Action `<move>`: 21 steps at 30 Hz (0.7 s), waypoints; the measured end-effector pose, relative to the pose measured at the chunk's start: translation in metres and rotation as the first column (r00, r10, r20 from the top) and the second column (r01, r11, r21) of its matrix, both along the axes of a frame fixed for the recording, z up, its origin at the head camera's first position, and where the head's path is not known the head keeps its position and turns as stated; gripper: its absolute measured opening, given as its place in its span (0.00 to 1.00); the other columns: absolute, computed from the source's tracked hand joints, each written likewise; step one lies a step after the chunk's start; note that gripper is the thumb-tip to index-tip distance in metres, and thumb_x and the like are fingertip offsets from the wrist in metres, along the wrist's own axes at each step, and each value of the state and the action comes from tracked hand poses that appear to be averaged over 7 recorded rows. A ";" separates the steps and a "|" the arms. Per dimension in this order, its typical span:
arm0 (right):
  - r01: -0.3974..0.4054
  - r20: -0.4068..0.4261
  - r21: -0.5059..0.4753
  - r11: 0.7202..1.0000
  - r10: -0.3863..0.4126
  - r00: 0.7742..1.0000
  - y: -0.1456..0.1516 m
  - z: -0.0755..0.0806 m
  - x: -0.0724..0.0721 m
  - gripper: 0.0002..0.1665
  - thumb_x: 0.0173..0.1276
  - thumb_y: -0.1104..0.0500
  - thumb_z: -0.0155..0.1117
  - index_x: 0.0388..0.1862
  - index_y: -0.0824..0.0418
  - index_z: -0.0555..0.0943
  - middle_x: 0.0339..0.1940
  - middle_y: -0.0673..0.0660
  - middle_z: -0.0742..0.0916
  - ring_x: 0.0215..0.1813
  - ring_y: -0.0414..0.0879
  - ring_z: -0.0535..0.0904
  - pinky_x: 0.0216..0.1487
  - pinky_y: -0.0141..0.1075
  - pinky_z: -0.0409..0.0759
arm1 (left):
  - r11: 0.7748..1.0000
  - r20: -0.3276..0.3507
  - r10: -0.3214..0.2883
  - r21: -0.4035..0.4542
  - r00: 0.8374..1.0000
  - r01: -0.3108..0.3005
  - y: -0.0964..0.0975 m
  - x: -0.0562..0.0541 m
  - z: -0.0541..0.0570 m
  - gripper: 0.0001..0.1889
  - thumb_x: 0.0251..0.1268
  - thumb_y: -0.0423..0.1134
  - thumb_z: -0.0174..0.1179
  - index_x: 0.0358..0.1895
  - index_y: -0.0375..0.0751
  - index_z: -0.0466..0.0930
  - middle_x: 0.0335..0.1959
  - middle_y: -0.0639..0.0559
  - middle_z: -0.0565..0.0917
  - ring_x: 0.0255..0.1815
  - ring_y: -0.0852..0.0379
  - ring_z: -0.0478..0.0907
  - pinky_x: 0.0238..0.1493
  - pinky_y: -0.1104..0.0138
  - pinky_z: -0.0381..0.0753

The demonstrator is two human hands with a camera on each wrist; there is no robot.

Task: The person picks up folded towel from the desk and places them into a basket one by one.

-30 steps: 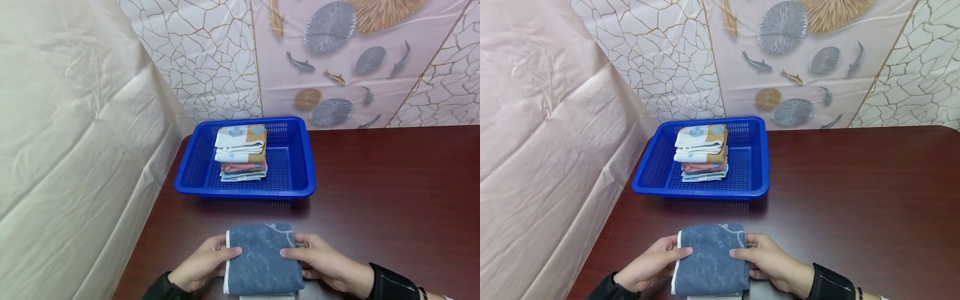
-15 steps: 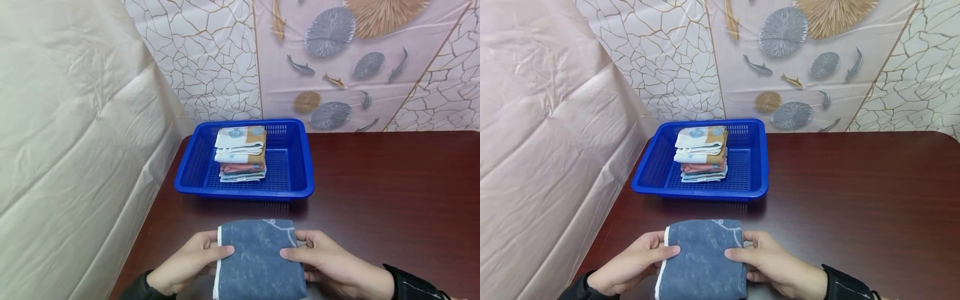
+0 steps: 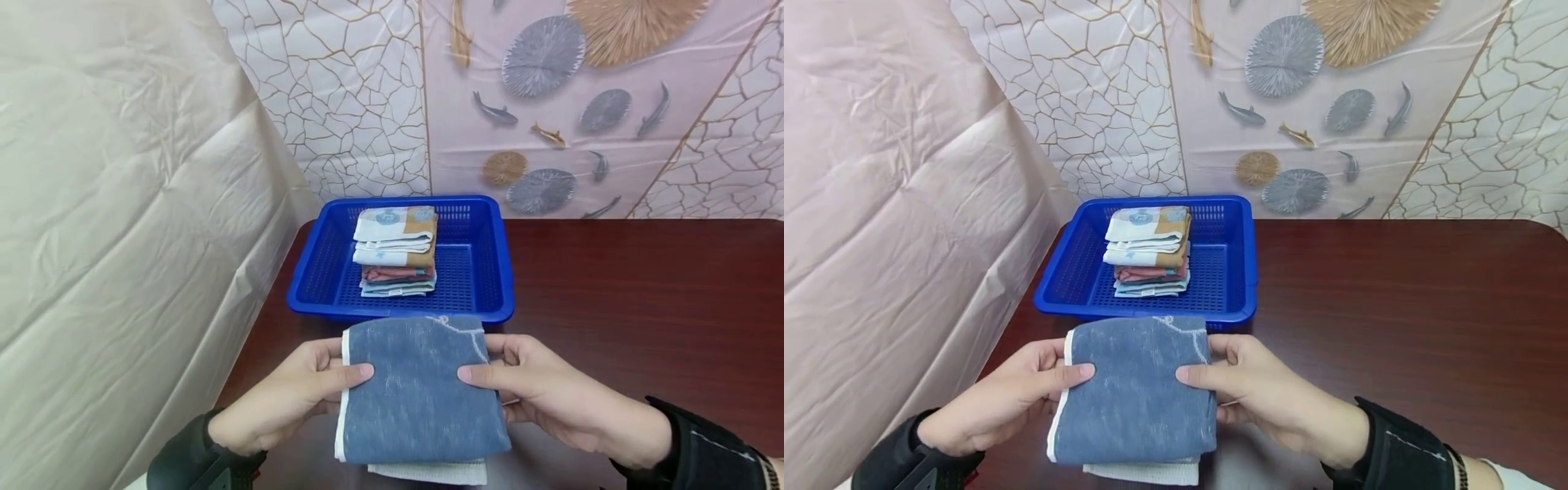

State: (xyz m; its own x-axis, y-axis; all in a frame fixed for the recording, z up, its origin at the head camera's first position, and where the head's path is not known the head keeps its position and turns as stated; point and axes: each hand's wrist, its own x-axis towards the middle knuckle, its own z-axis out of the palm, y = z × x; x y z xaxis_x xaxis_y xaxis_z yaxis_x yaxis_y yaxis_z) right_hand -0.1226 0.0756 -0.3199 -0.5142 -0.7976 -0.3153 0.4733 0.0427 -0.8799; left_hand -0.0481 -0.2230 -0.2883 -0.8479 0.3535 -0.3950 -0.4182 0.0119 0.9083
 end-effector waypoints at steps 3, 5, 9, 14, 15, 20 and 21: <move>-0.002 -0.021 -0.026 1.000 0.002 1.000 0.000 0.010 -0.005 0.34 0.76 0.57 0.57 0.73 0.71 0.60 0.43 0.51 0.89 0.42 0.43 0.88 0.50 0.46 0.85 | 1.000 -0.034 -0.006 -0.004 0.999 0.005 0.000 -0.004 0.011 0.31 0.73 0.44 0.59 0.69 0.27 0.63 0.52 0.40 0.86 0.46 0.52 0.88 0.49 0.58 0.86; -0.002 -0.036 -0.035 0.999 0.001 0.999 0.000 0.016 -0.008 0.33 0.76 0.58 0.57 0.72 0.71 0.60 0.41 0.51 0.88 0.42 0.42 0.87 0.50 0.46 0.85 | 1.000 -0.058 -0.009 -0.011 0.998 0.008 0.000 -0.006 0.017 0.31 0.73 0.43 0.59 0.69 0.27 0.63 0.52 0.40 0.85 0.46 0.52 0.88 0.49 0.58 0.86; 0.010 -0.058 -0.036 0.999 -0.012 0.998 -0.002 0.028 -0.015 0.34 0.76 0.57 0.57 0.73 0.70 0.59 0.31 0.46 0.85 0.37 0.38 0.84 0.51 0.47 0.85 | 0.999 -0.089 -0.010 -0.050 0.996 0.005 0.000 -0.013 0.029 0.30 0.72 0.43 0.59 0.69 0.27 0.63 0.51 0.41 0.86 0.45 0.54 0.88 0.48 0.59 0.86; 0.038 -0.081 -0.039 0.999 -0.041 0.996 -0.003 0.043 -0.025 0.31 0.76 0.57 0.58 0.70 0.68 0.61 0.34 0.49 0.86 0.37 0.38 0.85 0.51 0.46 0.85 | 0.995 -0.112 0.005 -0.101 0.994 -0.017 0.000 -0.027 0.043 0.29 0.72 0.43 0.59 0.68 0.29 0.64 0.50 0.43 0.87 0.44 0.55 0.88 0.47 0.61 0.86; 0.040 -0.087 -0.043 0.998 -0.044 0.995 -0.003 0.046 -0.027 0.30 0.76 0.57 0.57 0.70 0.68 0.62 0.39 0.52 0.88 0.41 0.40 0.86 0.51 0.46 0.85 | 0.994 -0.118 0.012 -0.108 0.993 -0.024 0.000 -0.030 0.045 0.28 0.72 0.42 0.59 0.68 0.29 0.64 0.49 0.44 0.87 0.43 0.55 0.88 0.46 0.61 0.86; 0.067 -0.110 -0.044 0.997 -0.071 0.991 -0.008 0.059 -0.037 0.27 0.76 0.56 0.57 0.66 0.67 0.64 0.48 0.57 0.89 0.48 0.48 0.88 0.50 0.48 0.85 | 0.990 -0.146 0.046 -0.128 0.988 -0.065 0.000 -0.046 0.055 0.25 0.74 0.40 0.56 0.67 0.29 0.66 0.45 0.48 0.88 0.39 0.57 0.88 0.44 0.62 0.87; 0.074 -0.118 -0.041 0.996 -0.079 0.990 -0.009 0.062 -0.039 0.26 0.75 0.56 0.58 0.66 0.67 0.65 0.48 0.56 0.89 0.48 0.48 0.88 0.50 0.48 0.85 | 0.989 -0.150 0.053 -0.129 0.987 -0.073 0.000 -0.049 0.056 0.24 0.74 0.39 0.56 0.66 0.29 0.66 0.44 0.49 0.88 0.39 0.58 0.88 0.44 0.62 0.87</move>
State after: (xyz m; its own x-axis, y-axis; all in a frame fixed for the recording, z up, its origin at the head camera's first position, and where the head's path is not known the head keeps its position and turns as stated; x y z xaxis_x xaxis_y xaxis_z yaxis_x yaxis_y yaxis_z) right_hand -0.1620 0.0666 -0.2583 -0.6063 -0.7645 -0.2190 0.3650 -0.0229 -0.9307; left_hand -0.0975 -0.2227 -0.2321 -0.9188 0.2501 -0.3053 -0.2849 0.1150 0.9516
